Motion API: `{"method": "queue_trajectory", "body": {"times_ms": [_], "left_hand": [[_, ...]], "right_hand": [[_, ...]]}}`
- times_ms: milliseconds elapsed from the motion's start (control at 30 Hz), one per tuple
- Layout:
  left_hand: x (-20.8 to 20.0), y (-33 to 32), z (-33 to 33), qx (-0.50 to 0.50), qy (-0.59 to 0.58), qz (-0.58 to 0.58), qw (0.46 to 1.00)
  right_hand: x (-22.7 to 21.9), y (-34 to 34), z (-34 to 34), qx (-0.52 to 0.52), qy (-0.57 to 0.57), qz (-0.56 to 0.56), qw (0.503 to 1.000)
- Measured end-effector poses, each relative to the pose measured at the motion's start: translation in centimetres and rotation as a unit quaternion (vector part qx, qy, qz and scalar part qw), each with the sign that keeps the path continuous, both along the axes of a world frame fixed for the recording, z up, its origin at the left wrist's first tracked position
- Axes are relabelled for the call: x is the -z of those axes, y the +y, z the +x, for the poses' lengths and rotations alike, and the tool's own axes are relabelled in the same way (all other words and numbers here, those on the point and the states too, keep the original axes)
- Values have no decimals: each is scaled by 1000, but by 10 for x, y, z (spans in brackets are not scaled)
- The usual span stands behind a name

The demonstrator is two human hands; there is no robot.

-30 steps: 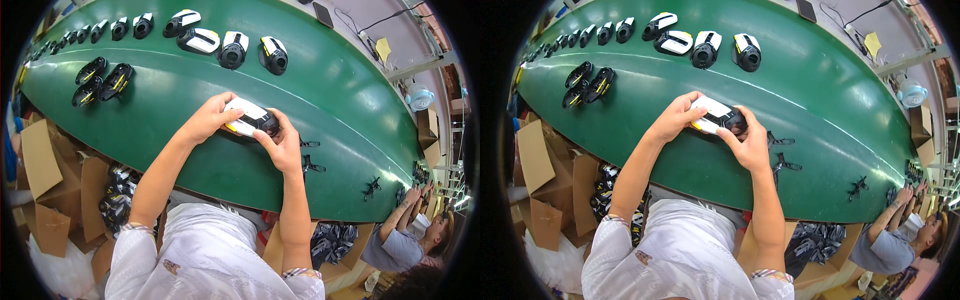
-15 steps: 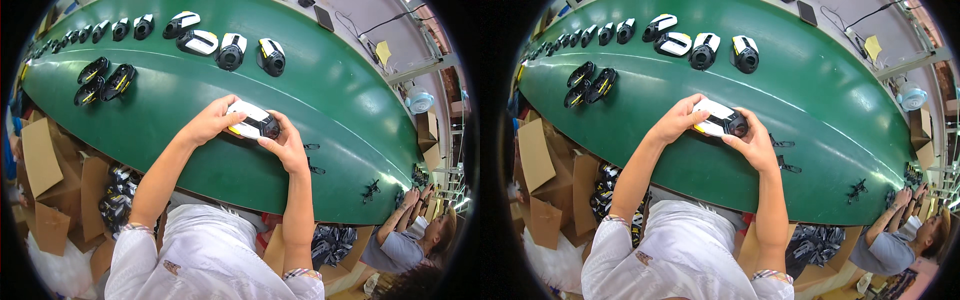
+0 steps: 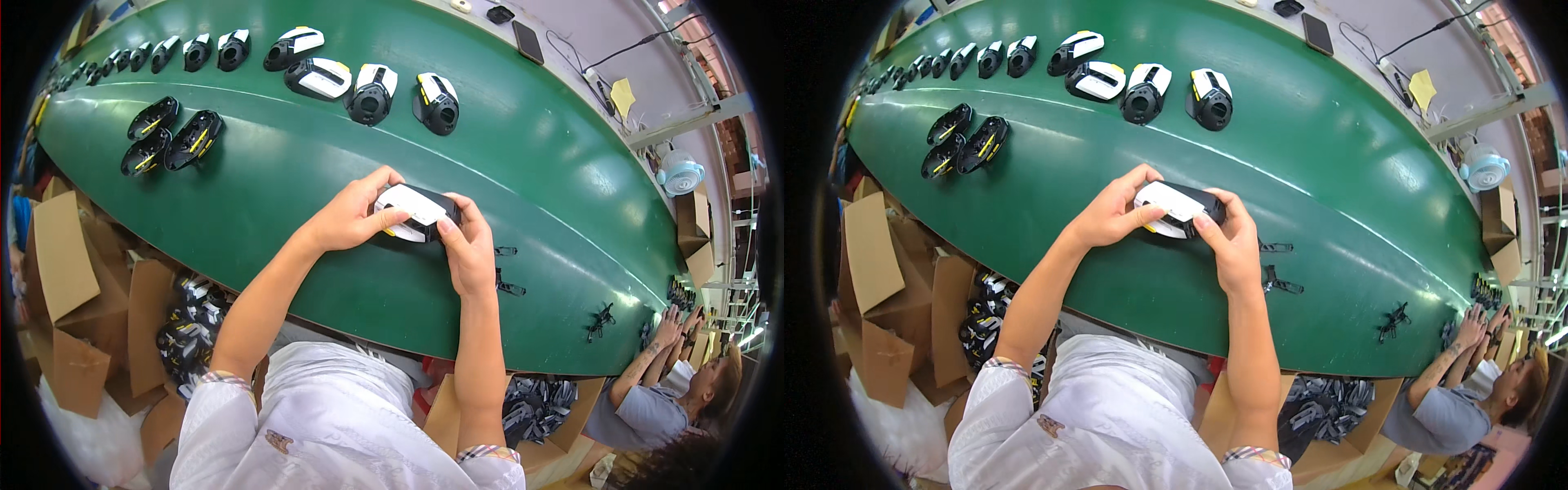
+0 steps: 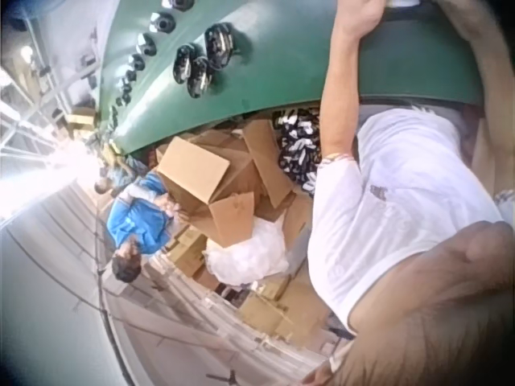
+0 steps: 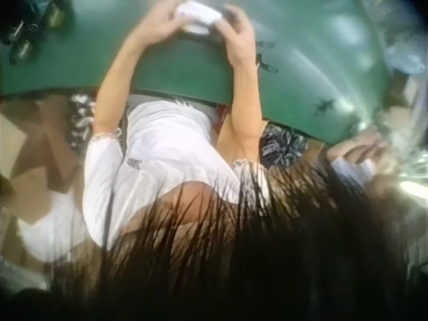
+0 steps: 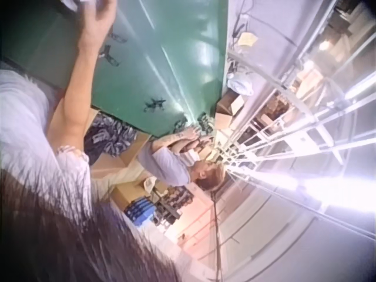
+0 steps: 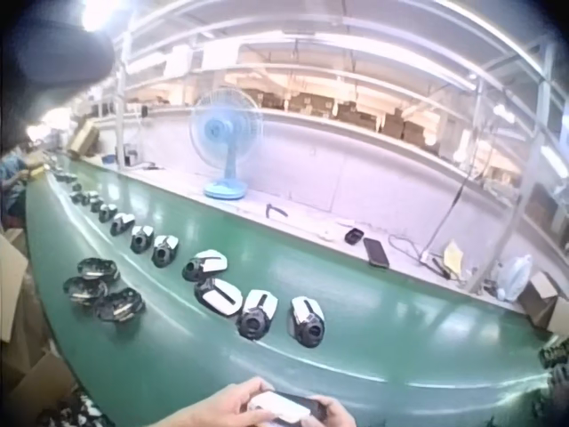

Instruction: Manually assemble and sort electronic housing components at a factory workbench.

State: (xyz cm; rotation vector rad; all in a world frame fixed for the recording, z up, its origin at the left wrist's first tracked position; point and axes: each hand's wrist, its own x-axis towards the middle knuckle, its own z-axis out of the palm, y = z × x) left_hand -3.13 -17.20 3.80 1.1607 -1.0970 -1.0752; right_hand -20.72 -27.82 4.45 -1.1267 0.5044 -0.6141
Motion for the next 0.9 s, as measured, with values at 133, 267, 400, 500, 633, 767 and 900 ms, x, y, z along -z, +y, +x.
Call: {"method": "queue_trajectory", "body": {"times_ms": [133,267,400,500,633,767,900], "left_hand": [[3,-2,-7,-1,36,15,999],[3,1,-14,-10,44,16,999],[8,-1,-22,-24,84,-13,996],[-14,3,-20,13,149,-14,989],[-20,8,-15,47,166,6,985],[-7,4,-17,-57,17,-36,998],[-6,-1,-14,-64,26,-34,997]], "right_hand": [[-4,7,-1,40,23,-19,999],[-1,7,-1,57,27,-42,997],[-5,0,1,20,18,-36,999],[-11,7,1,4,39,-76,996],[-9,6,0,-6,19,-48,999],[-6,9,1,29,8,-31,999],[-6,14,4,69,-2,-57,996]]}}
